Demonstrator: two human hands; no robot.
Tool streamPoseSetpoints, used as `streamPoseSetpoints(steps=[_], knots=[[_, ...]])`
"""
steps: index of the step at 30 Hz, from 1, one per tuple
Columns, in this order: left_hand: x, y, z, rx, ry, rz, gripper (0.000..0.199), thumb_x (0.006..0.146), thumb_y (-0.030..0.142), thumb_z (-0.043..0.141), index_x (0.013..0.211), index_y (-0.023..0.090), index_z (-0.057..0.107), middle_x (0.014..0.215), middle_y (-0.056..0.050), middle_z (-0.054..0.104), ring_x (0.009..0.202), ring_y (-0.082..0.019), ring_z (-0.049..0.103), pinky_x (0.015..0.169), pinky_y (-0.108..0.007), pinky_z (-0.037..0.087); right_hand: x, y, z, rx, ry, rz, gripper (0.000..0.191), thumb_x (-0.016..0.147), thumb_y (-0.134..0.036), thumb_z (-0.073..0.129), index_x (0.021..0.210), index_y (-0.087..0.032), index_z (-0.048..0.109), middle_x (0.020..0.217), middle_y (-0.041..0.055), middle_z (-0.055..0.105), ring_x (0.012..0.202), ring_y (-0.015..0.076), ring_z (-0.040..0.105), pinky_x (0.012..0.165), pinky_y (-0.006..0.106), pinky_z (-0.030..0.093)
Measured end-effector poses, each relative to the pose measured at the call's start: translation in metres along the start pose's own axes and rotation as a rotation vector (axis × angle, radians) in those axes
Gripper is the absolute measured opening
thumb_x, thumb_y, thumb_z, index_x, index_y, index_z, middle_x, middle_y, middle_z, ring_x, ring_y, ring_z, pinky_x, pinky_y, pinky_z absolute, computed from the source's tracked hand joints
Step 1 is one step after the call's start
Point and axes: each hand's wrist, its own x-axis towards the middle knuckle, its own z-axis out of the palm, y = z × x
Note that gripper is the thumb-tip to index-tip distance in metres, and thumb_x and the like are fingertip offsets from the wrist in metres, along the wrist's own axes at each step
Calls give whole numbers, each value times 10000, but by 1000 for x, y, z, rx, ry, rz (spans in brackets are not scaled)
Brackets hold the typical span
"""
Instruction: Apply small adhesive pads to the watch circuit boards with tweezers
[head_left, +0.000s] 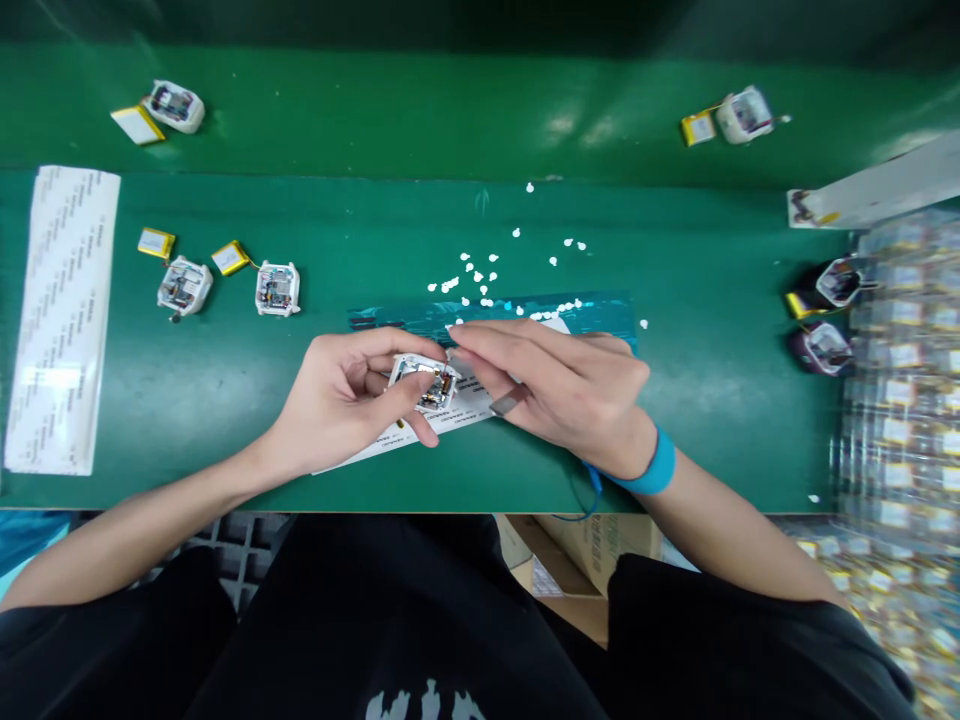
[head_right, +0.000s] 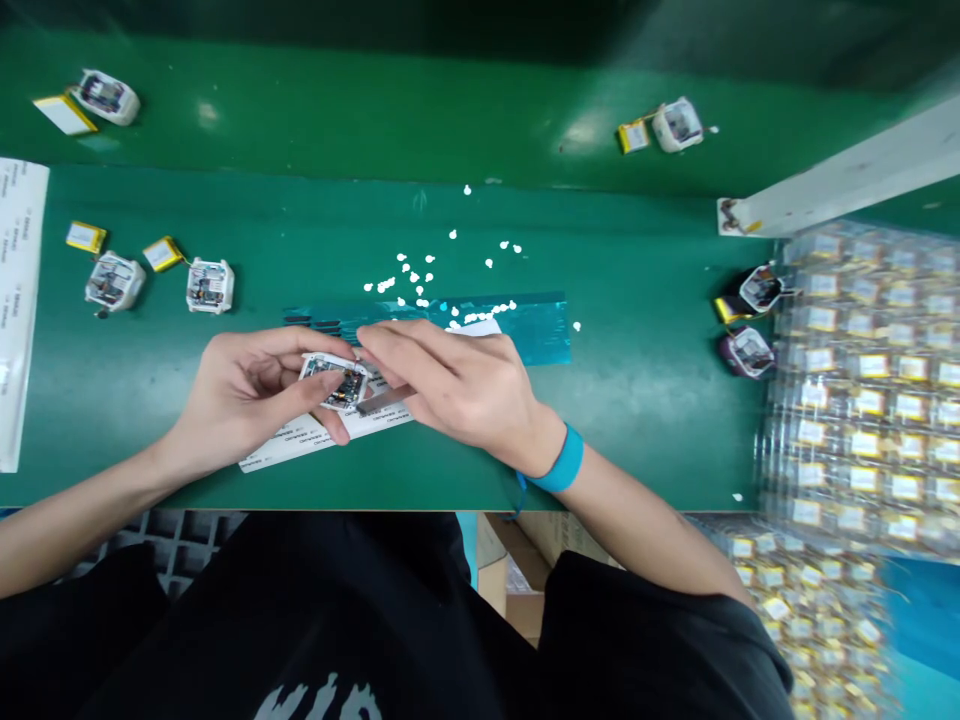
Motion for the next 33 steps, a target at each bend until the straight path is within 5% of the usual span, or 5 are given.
streamPoseSetpoints(steps=[8, 19, 25, 30, 33], knots=[[3, 1, 0, -54, -7, -19, 68, 849, 138, 679, 899, 176, 704, 637, 41, 702, 491, -182, 730, 390, -181, 508, 1, -2, -1, 16, -33, 15, 114, 954, -195, 659, 1066, -194, 685, 941, -7, 798, 766, 106, 755, 592, 180, 562], [1, 4, 2, -34, 18, -106, 55, 854, 128, 644, 893, 146, 678, 616, 46, 676, 488, -172, 726, 386, -187, 468, -6, 4, -2, -100, -151, -105, 348, 946, -63, 523, 1264, -184, 596, 1131, 18, 768, 777, 130, 754, 541, 230, 551], [2, 1, 1, -9, 25, -84, 66, 869, 132, 651, 933, 150, 655, 588, 55, 648, 472, -172, 717, 356, -193, 425, -3, 9, -4, -163, -167, 119, 507, 938, -45, 489, 1405, -239, 529, 1368, 47, 652, 977, 172, 740, 460, 207, 472], [1, -2, 1, -24, 40, -67, 138, 880, 122, 636, 1012, 162, 623, 606, 59, 653, 494, -180, 729, 384, -197, 482, -4, 10, -9, -126, -283, -90, 418, 973, -82, 489, 1364, -210, 565, 1383, 57, 639, 739, 126, 733, 471, 241, 489], [2, -4, 1, -31, 57, -58, 129, 878, 111, 630, 999, 155, 622, 567, 75, 600, 506, -187, 736, 379, -185, 484, -4, 10, -12, -116, -276, -156, 323, 997, -112, 482, 1295, -140, 602, 1333, 92, 668, 820, 165, 754, 514, 261, 539]])
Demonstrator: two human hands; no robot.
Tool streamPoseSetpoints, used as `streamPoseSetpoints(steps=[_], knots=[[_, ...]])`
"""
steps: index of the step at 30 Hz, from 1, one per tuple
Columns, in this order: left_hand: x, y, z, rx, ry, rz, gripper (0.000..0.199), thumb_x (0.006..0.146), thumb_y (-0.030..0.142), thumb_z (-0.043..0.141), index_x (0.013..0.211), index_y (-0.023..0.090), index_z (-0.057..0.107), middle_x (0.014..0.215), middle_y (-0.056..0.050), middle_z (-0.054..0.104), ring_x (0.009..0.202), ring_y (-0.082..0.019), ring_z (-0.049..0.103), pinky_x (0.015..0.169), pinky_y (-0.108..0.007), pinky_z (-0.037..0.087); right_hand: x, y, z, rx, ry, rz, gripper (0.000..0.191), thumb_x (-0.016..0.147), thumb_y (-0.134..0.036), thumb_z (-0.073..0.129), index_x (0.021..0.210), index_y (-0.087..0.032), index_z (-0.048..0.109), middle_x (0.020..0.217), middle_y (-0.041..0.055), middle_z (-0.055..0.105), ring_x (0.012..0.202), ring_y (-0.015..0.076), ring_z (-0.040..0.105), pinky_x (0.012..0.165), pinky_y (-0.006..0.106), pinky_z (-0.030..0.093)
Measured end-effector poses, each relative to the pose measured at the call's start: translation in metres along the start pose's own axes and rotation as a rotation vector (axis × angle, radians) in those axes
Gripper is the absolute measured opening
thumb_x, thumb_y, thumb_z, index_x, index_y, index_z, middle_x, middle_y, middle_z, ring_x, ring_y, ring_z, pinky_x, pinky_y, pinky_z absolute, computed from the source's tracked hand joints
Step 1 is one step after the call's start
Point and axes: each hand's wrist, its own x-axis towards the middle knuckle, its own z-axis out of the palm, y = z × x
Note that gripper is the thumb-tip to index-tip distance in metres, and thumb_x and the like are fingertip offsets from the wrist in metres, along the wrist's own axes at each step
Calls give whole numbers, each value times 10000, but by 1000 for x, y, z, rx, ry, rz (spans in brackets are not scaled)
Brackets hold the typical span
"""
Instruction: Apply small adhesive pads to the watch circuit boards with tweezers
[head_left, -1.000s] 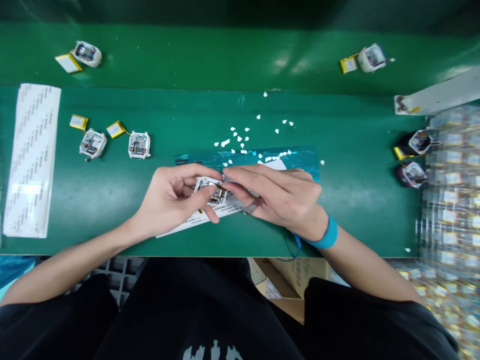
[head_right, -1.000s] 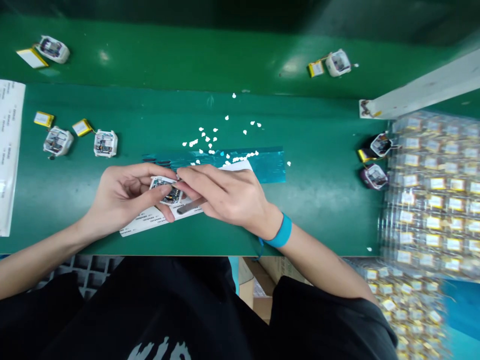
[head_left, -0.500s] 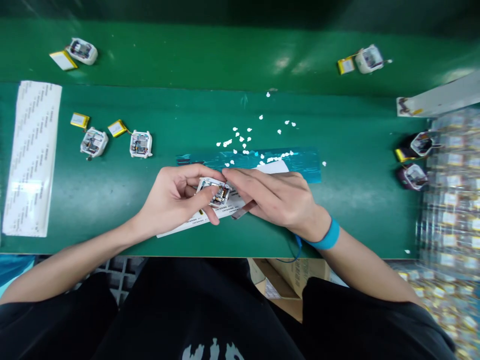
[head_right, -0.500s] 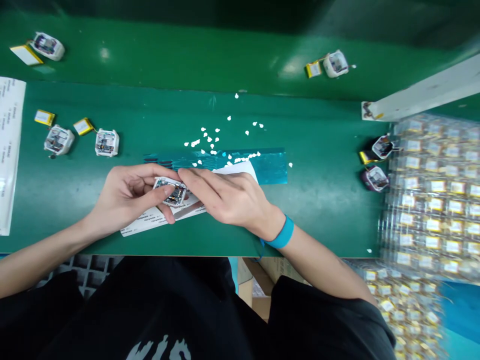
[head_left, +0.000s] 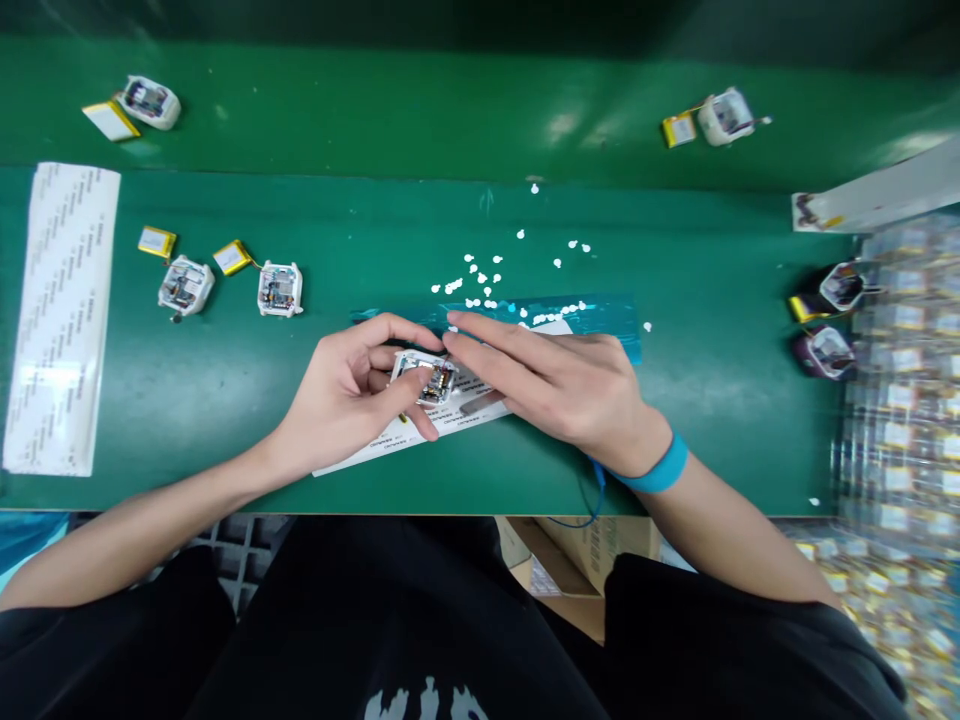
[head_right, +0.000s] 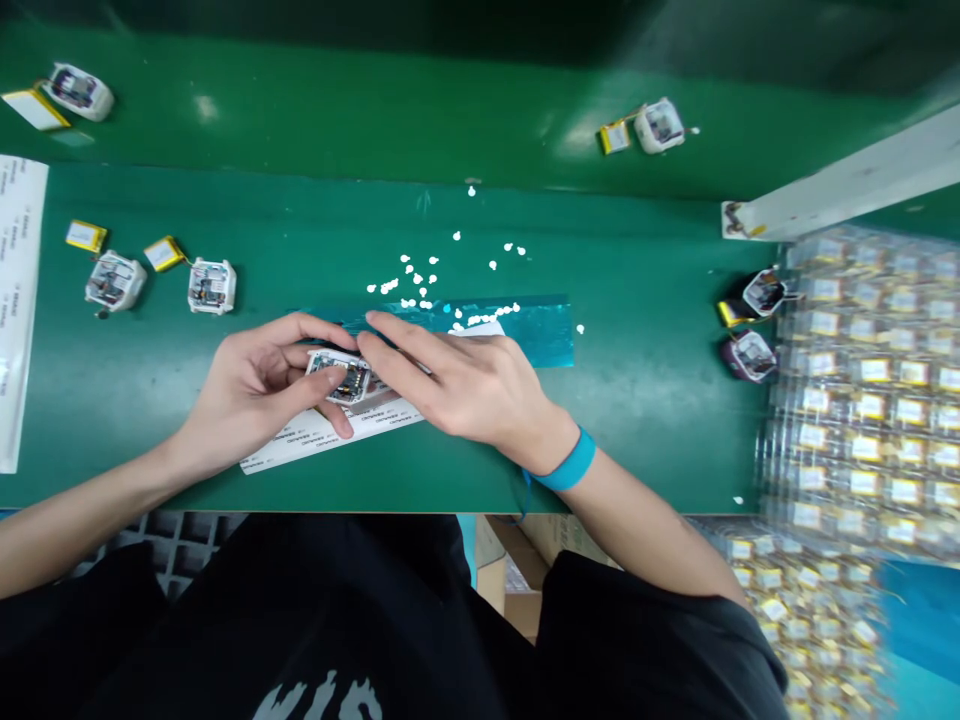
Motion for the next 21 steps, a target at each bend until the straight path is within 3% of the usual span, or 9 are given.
streamPoseSetpoints(steps=[8, 12, 15, 18, 21], knots=[[-2, -7, 4, -39, 44, 106, 107, 878, 99, 642, 966, 159, 627, 725, 22, 732, 556, -171, 752, 455, -194, 594, -1, -9, 8, 140, 108, -2, 345, 972, -100, 558, 1318, -89, 558, 1298, 161, 673, 973, 209, 757, 680, 276, 641], [-7, -13, 11, -68, 84, 177, 133, 878, 72, 639, 974, 158, 603, 803, 11, 729, 609, -157, 760, 557, -230, 663, -1, -15, 14, 107, 117, 14, 381, 978, -117, 527, 1358, -103, 521, 1308, 157, 662, 936, 212, 762, 640, 294, 648], [-11, -18, 13, 36, 144, 253, 136, 885, 92, 663, 976, 175, 605, 813, 12, 742, 670, -161, 768, 611, -240, 675, -1, -21, 17, 54, 117, 39, 384, 978, -95, 462, 1357, -89, 525, 1295, 166, 668, 858, 199, 766, 580, 290, 626], [-13, -22, 12, 168, 215, 322, 108, 890, 123, 682, 942, 186, 611, 729, 32, 738, 608, -149, 751, 569, -217, 651, 1, -26, 17, 50, 151, 52, 375, 961, -60, 423, 1311, -71, 557, 1287, 180, 672, 822, 186, 764, 549, 282, 600], [-13, -21, 10, 189, 207, 343, 95, 887, 129, 679, 893, 182, 601, 674, 40, 720, 534, -136, 723, 499, -196, 609, 5, -28, 14, 248, 161, 168, 321, 953, -75, 466, 1228, -141, 618, 1225, 100, 727, 890, 160, 755, 631, 241, 601]])
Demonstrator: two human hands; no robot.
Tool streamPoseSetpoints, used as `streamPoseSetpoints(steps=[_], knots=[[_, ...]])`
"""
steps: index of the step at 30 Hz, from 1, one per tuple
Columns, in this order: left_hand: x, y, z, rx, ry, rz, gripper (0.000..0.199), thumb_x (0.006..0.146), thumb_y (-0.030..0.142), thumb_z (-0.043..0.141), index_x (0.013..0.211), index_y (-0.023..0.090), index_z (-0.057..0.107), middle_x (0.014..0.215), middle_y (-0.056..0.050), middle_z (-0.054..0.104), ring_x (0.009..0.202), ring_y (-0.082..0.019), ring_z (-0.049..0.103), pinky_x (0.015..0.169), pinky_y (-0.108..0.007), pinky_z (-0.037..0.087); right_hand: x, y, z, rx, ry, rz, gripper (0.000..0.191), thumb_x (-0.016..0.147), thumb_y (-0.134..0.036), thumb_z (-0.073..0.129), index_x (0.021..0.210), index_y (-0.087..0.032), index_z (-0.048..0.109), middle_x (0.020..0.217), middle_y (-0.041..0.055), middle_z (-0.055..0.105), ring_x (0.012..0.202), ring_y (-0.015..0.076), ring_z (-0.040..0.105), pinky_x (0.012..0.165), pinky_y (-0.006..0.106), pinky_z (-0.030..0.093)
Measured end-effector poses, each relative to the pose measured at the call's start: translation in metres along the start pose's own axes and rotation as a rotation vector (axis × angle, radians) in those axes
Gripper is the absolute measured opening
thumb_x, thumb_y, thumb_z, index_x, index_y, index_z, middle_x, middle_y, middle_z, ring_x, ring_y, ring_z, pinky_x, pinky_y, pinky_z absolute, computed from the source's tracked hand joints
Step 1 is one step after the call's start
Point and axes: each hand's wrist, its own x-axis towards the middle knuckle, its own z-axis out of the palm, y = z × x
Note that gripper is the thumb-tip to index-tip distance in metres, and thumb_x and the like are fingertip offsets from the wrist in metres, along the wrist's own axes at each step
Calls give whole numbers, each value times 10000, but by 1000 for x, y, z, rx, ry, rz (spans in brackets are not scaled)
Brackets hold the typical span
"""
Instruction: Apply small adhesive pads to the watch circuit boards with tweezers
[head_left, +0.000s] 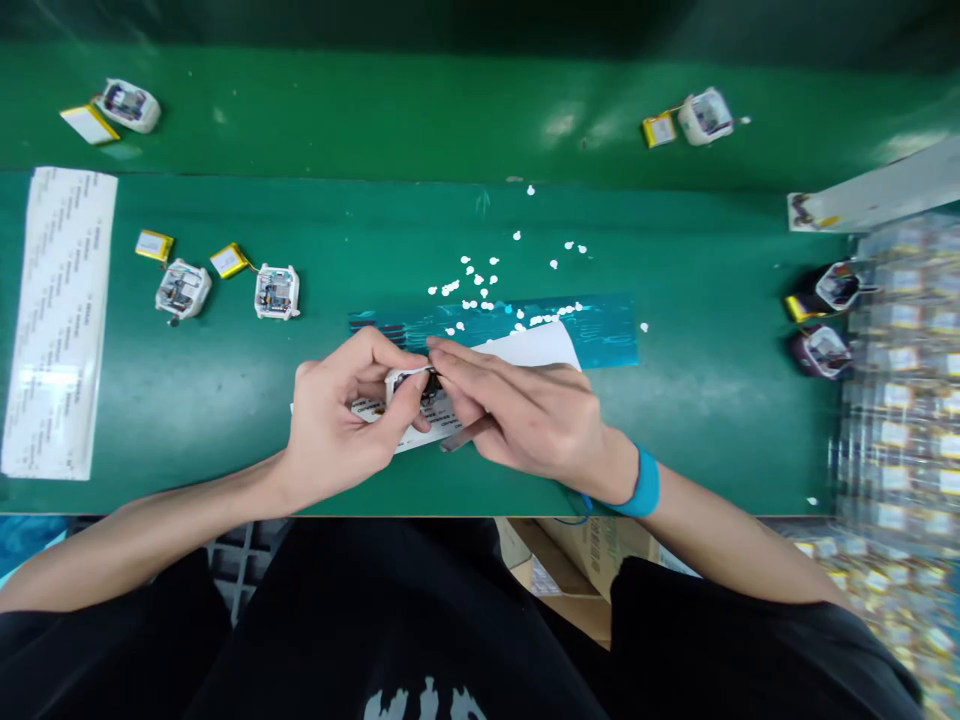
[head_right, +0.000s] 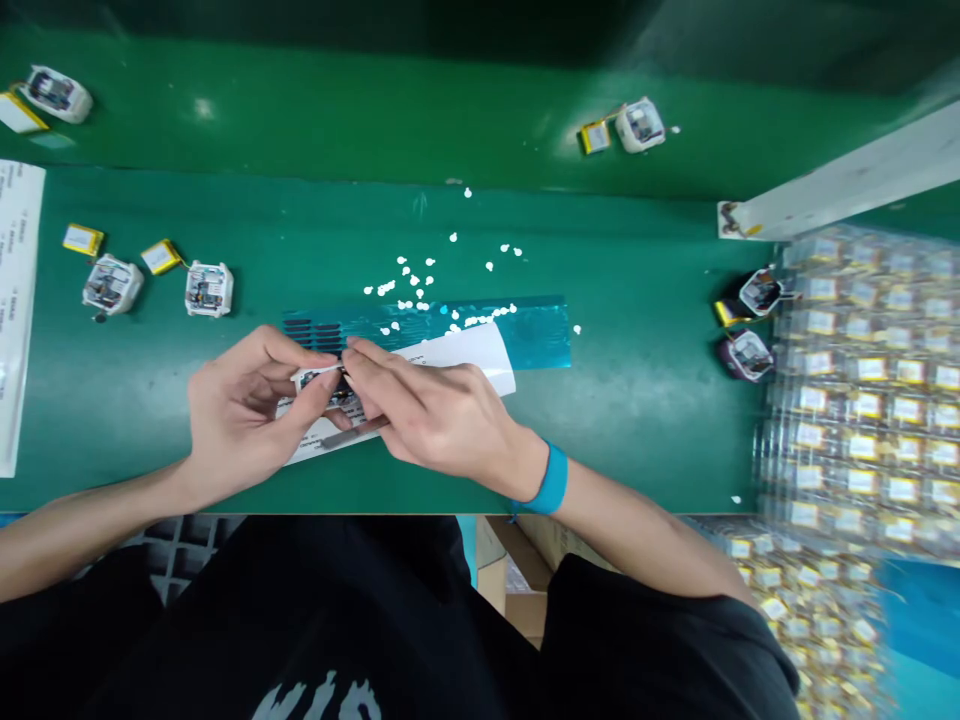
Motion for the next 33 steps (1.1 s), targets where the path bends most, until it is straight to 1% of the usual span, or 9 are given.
streamPoseSetpoints(steps=[2, 6, 11, 17, 21, 25, 27, 29, 33], knots=[[1, 2, -2, -12, -17, -1, 98, 883, 120, 671, 878, 180, 593, 688, 33, 723, 512, -129, 711, 477, -194, 586, 5, -1, -3, 178, -9, 142, 228, 973, -129, 501, 1127, -165, 665, 1027, 40, 784, 753, 119, 728, 620, 215, 566], [2, 5, -4, 3, -70, -24, 101, 895, 116, 652, 916, 193, 591, 658, 44, 708, 520, -128, 701, 534, -232, 591, 12, 0, -6, 438, -54, 351, 163, 990, -259, 573, 1006, -163, 704, 679, -34, 697, 460, 55, 488, 464, 204, 393], [1, 6, -4, 6, -126, -43, 127, 918, 156, 649, 1021, 204, 594, 756, 14, 747, 636, -167, 747, 614, -292, 627, 12, 2, 2, 671, -14, 531, 239, 933, -416, 660, 931, -180, 694, 773, -4, 734, 506, 67, 530, 442, 204, 365], [2, 6, -4, 46, -115, -38, 163, 916, 219, 693, 1063, 195, 629, 826, -9, 777, 681, -162, 752, 668, -282, 607, 19, 7, -8, 737, -24, 558, 297, 933, -469, 658, 859, -187, 714, 668, -16, 704, 498, 80, 527, 448, 217, 369], [5, 2, -4, 196, -238, 204, 80, 922, 215, 687, 999, 194, 688, 974, -47, 786, 936, -193, 748, 830, -306, 585, 29, 23, -31, 952, 108, 585, 473, 1024, -502, 462, 783, -202, 738, 661, 20, 702, 375, 80, 340, 363, 271, 244], [7, -12, 0, 326, -425, 454, 95, 979, 164, 576, 1034, 150, 652, 1163, -115, 747, 1149, -239, 686, 1010, -406, 539, 25, 41, -46, 694, 236, 608, 594, 1031, -526, 410, 680, -187, 749, 582, 35, 536, 540, 135, 522, 480, 290, 415], [7, -18, 3, 398, -471, 502, 99, 989, 145, 545, 1041, 138, 629, 1184, -127, 738, 1158, -245, 683, 1036, -421, 530, 12, 45, -48, 606, 165, 680, 625, 1028, -562, 406, 684, -178, 760, 512, 27, 524, 480, 118, 513, 439, 268, 409], [6, -20, 4, 453, -495, 524, 120, 991, 135, 531, 1067, 132, 623, 1177, -128, 736, 1163, -245, 681, 1042, -412, 529, -7, 46, -50, 749, 18, 805, 588, 1008, -582, 443, 742, -174, 772, 503, 42, 613, 381, 122, 535, 315, 242, 344], [5, -20, 5, 517, -540, 540, 165, 1013, 166, 499, 1114, 118, 620, 1141, -142, 738, 1192, -245, 662, 1050, -410, 520, -46, 41, -53, 826, 52, 843, 251, 942, -370, 653, 832, -200, 800, 668, 108, 752, 480, 217, 693, 287, 229, 415]])
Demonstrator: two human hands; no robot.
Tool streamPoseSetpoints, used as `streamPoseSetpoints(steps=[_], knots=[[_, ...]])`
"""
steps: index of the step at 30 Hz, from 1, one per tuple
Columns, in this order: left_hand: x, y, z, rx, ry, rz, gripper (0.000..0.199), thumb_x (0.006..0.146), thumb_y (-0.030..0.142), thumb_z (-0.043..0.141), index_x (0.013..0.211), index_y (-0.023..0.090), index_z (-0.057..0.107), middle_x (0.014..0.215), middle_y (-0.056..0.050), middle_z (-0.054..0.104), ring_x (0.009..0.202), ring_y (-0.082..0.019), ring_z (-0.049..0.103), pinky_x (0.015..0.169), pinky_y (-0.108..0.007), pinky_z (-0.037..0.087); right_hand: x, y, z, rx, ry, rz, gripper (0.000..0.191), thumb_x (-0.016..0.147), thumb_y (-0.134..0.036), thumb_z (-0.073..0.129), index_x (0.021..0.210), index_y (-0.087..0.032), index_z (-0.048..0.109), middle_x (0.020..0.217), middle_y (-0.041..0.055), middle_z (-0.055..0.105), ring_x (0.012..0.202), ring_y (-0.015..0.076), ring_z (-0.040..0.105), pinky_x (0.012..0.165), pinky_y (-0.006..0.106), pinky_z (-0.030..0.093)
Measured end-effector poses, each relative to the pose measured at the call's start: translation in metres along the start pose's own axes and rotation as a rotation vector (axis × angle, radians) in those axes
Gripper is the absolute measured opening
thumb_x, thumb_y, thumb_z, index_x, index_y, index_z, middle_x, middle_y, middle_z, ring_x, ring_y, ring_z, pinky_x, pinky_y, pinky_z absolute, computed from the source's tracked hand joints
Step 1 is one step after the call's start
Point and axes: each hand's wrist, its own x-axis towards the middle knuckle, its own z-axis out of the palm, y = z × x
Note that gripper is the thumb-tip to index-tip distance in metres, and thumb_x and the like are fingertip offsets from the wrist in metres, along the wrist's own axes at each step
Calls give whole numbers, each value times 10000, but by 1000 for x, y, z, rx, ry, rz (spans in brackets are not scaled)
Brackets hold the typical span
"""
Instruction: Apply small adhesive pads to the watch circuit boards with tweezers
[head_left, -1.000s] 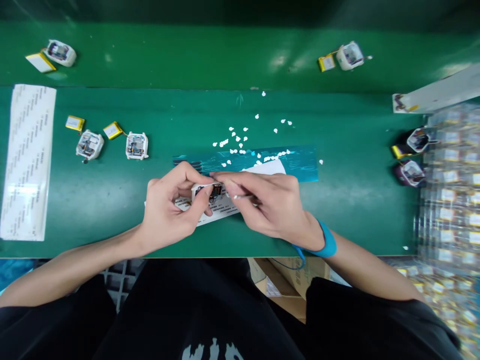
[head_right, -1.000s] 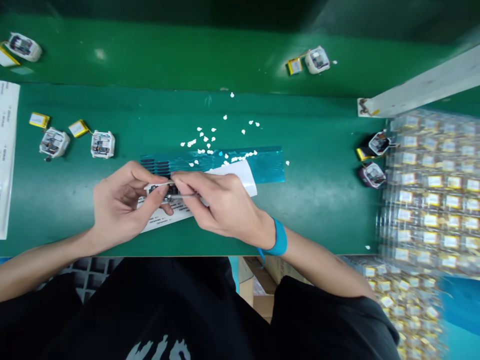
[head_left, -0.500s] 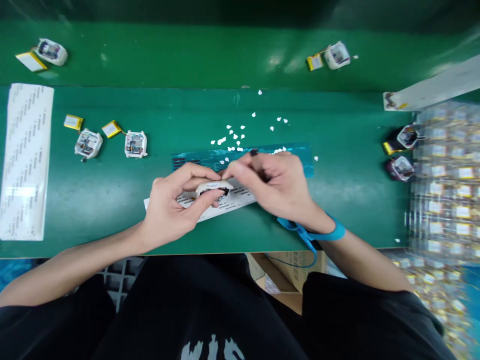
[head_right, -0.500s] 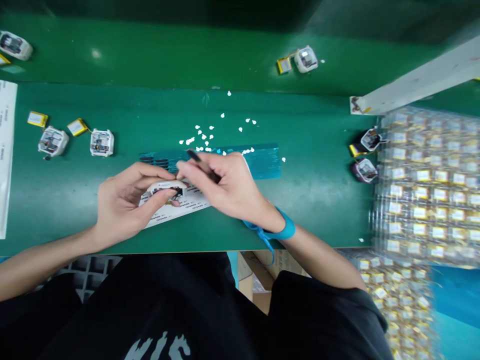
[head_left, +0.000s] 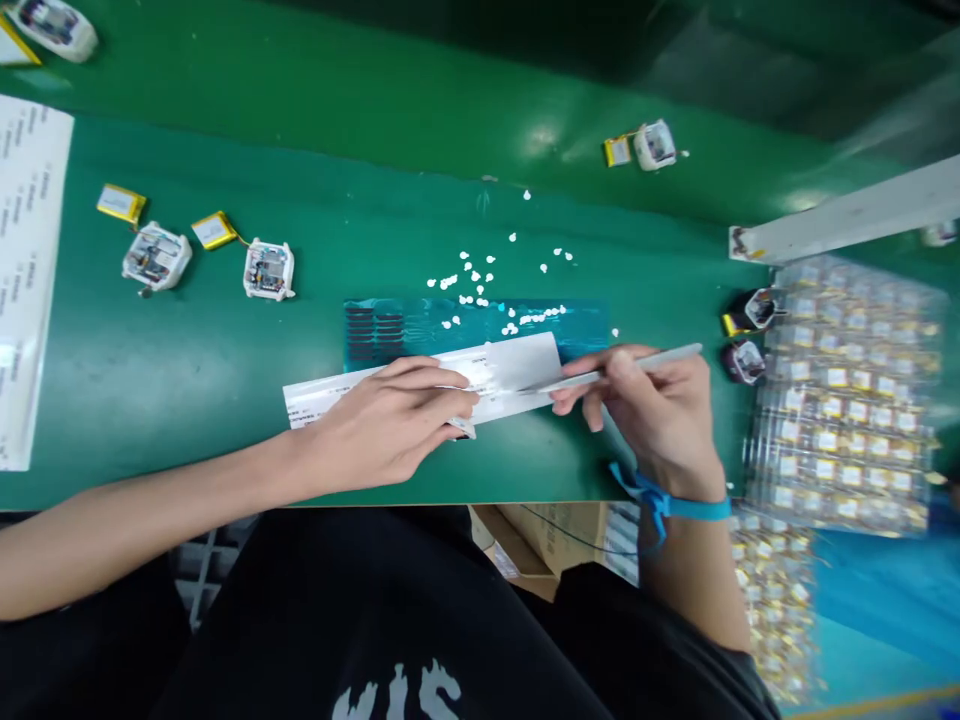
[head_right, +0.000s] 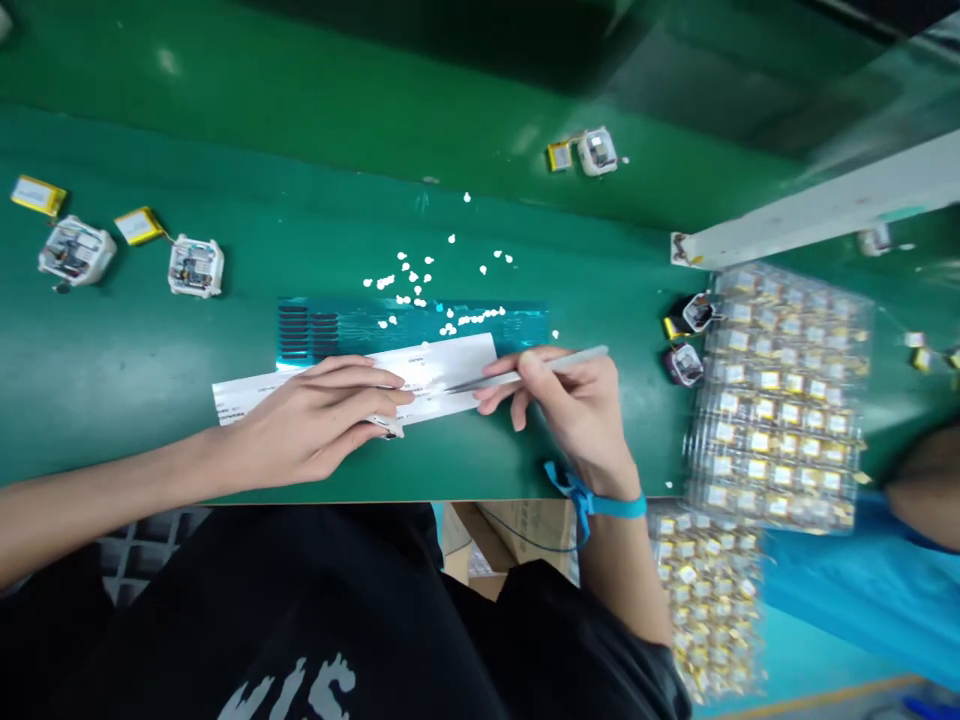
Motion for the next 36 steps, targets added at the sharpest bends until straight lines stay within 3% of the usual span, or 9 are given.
streamPoseSetpoints(steps=[3, 8, 18, 23, 25, 28, 30, 32, 36], knots=[[0, 1, 0, 7, -19, 8, 184, 1030, 184, 471, 1120, 120, 617, 1153, -151, 731, 1191, -236, 660, 1059, -413, 512, -17, 9, 0, -34, 36, 21, 158, 934, -255, 666, 866, -222, 805, 677, 82, 760, 489, 206, 705, 380, 226, 536], [0, 0, 0, 6, -33, 0, 200, 1030, 186, 469, 1159, 126, 610, 1149, -146, 730, 1200, -240, 650, 1042, -417, 514, -26, 10, 9, -76, 59, 49, 154, 950, -278, 653, 903, -247, 796, 726, 25, 777, 547, 181, 729, 473, 237, 607], [2, 0, -1, -41, -50, -46, 226, 1016, 170, 486, 1187, 129, 628, 1189, -150, 717, 1198, -251, 644, 1013, -421, 519, -22, 14, -9, -49, -119, 11, 146, 939, -251, 659, 947, -250, 805, 843, 64, 794, 626, 203, 747, 540, 289, 626], [-1, 5, 1, 39, 0, 64, 151, 1012, 150, 509, 1091, 159, 638, 1193, -97, 745, 1230, -241, 644, 1071, -417, 495, -7, 12, -10, 74, -12, -80, 177, 953, -298, 650, 907, -242, 811, 785, 98, 784, 522, 181, 697, 425, 255, 535], [-1, 10, -2, -38, 108, 71, 110, 986, 142, 563, 1042, 183, 648, 1108, -55, 776, 1082, -220, 718, 1045, -398, 522, 1, -2, 1, 85, 44, -117, 140, 926, -315, 694, 898, -235, 805, 785, 87, 786, 536, 168, 691, 438, 254, 533], [2, 17, -15, -303, 247, -216, 102, 943, 150, 635, 1029, 188, 675, 946, -15, 788, 692, -146, 742, 758, -277, 616, 12, -33, 27, 20, 180, -209, 201, 924, -370, 693, 839, -210, 779, 767, 69, 780, 543, 166, 683, 449, 281, 541], [6, 18, -25, -505, 287, -465, 139, 932, 159, 643, 1060, 188, 688, 895, -5, 776, 580, -129, 719, 581, -237, 597, 18, -49, 46, -5, 271, -246, 232, 953, -360, 646, 800, -214, 742, 747, 48, 769, 531, 162, 674, 450, 297, 549], [10, 18, -31, -683, 288, -591, 220, 917, 160, 654, 1134, 189, 680, 868, -6, 772, 618, -163, 747, 580, -257, 618, 22, -56, 63, -69, 269, -217, 265, 985, -364, 588, 781, -234, 695, 754, 39, 761, 613, 195, 721, 482, 325, 584], [12, 16, -34, -883, 256, -625, 396, 862, 117, 688, 1249, 182, 632, 964, -28, 784, 808, -226, 789, 745, -324, 675, 24, -44, 80, -72, 142, -201, 273, 1020, -411, 511, 842, -256, 649, 776, 26, 761, 661, 206, 745, 541, 345, 635]])
